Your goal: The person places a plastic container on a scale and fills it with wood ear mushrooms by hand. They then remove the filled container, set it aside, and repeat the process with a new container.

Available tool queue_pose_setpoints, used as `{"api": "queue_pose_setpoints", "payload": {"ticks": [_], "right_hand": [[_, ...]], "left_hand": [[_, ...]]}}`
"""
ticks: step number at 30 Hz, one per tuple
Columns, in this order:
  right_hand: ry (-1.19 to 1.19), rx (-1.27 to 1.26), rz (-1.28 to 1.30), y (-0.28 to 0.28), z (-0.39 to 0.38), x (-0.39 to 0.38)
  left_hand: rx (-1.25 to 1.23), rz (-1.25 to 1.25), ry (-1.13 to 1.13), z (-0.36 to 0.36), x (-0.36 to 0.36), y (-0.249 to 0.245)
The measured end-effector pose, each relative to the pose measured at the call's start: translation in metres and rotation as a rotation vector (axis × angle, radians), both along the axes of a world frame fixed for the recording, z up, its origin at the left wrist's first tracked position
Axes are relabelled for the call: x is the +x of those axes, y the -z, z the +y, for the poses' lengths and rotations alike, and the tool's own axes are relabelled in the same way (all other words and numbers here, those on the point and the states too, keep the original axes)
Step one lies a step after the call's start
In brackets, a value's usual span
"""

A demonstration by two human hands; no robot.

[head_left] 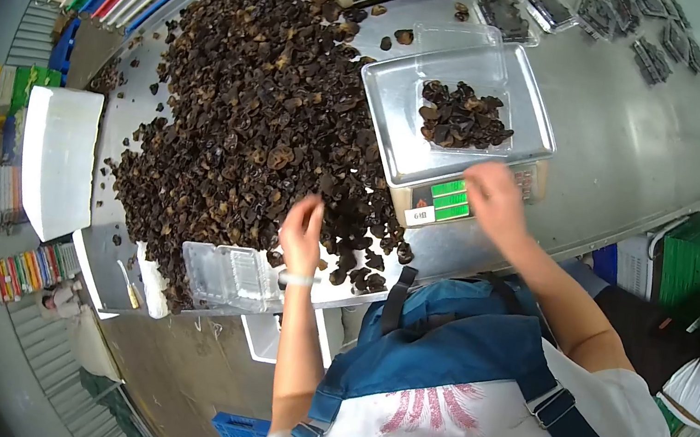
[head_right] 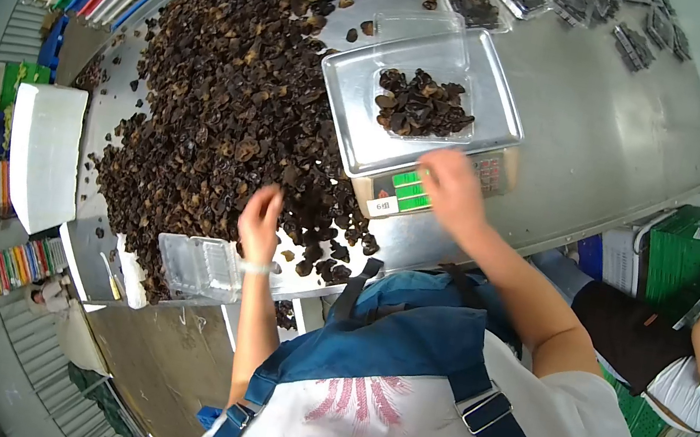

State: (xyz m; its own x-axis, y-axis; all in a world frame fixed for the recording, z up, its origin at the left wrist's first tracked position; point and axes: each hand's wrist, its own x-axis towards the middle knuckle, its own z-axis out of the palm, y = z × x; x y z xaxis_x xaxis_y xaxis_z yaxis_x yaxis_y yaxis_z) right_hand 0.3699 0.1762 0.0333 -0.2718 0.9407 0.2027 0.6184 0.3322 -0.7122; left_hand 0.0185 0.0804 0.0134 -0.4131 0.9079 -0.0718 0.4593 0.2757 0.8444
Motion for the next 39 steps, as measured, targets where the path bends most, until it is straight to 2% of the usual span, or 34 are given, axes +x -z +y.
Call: {"api": "queue_pose_setpoints", "payload": {"ticks": [1,2,4,5,6,8,10,11,14,16,18,19,20,22,24,25,26,27,28,29,32,33,36,39], "right_hand": [[0.124,0.063,-0.039,-0.006,0.015,0.015],[0.120,0.133,-0.096,-0.010,0.028,0.023],[0.114,0.268,-0.215,-0.015,0.051,0.041],[0.069,0.284,-0.243,-0.007,0.061,0.047],[0.023,0.300,-0.269,0.008,0.071,0.047],[0.014,0.294,-0.306,0.006,0.084,0.043],[0.082,0.233,-0.324,-0.016,0.089,0.035],[0.061,0.240,-0.403,-0.010,0.092,0.038],[-0.056,-0.051,-0.440,-0.014,0.100,0.050],[0.038,-0.031,-0.234,-0.016,0.102,0.055],[0.134,-0.063,0.029,-0.028,0.098,0.055],[0.147,-0.136,0.071,-0.040,0.096,0.053],[0.079,-0.083,0.140,-0.048,0.089,0.044],[-0.063,0.021,0.272,-0.059,0.079,0.022],[-0.325,-0.011,0.218,-0.062,0.082,0.010],[-0.303,-0.098,0.230,-0.065,0.088,0.010],[-0.160,-0.082,0.177,-0.041,0.096,0.012],[-0.132,0.032,0.022,-0.031,0.110,0.017],[-0.107,0.146,-0.131,-0.023,0.124,0.020],[-0.120,0.190,-0.193,-0.018,0.132,0.021],[-0.159,0.232,-0.263,-0.007,0.146,0.028],[-0.122,0.210,-0.210,-0.005,0.149,0.033],[0.035,-0.087,0.193,-0.038,0.132,0.034],[0.008,-0.146,0.209,-0.035,0.099,0.025]], "left_hand": [[0.063,-0.121,0.004,0.037,0.011,0.008],[0.062,-0.190,0.037,0.075,0.030,-0.008],[0.148,-0.242,0.145,0.142,0.059,0.003],[0.096,-0.216,0.192,0.171,0.073,0.000],[0.169,-0.151,0.225,0.195,0.088,0.004],[0.195,-0.027,0.317,0.231,0.110,-0.006],[0.174,-0.061,0.290,0.240,0.131,-0.035],[0.161,-0.075,0.282,0.243,0.138,-0.044],[0.145,0.070,0.372,0.234,0.137,-0.029],[0.133,-0.022,0.292,0.214,0.139,-0.029],[0.088,-0.327,0.217,0.190,0.138,-0.022],[-0.003,-0.476,0.182,0.176,0.141,-0.028],[-0.111,-0.632,0.175,0.164,0.149,-0.044],[-0.250,-1.240,0.101,0.140,0.162,-0.063],[-0.376,-1.606,0.064,0.130,0.159,-0.068],[-0.402,-1.579,-0.092,0.123,0.155,-0.060],[-0.364,-1.561,-0.036,0.117,0.145,-0.042],[-0.328,-1.542,0.017,0.110,0.132,-0.018],[-0.291,-1.521,0.066,0.108,0.128,-0.020],[-0.305,-1.453,-0.025,0.103,0.131,-0.023],[-0.361,-1.375,0.081,0.094,0.130,-0.028],[-0.380,-1.333,0.059,0.091,0.133,-0.038],[-0.368,-1.314,0.042,0.076,0.134,-0.036],[-0.379,-1.393,0.053,0.061,0.131,-0.030]]}}
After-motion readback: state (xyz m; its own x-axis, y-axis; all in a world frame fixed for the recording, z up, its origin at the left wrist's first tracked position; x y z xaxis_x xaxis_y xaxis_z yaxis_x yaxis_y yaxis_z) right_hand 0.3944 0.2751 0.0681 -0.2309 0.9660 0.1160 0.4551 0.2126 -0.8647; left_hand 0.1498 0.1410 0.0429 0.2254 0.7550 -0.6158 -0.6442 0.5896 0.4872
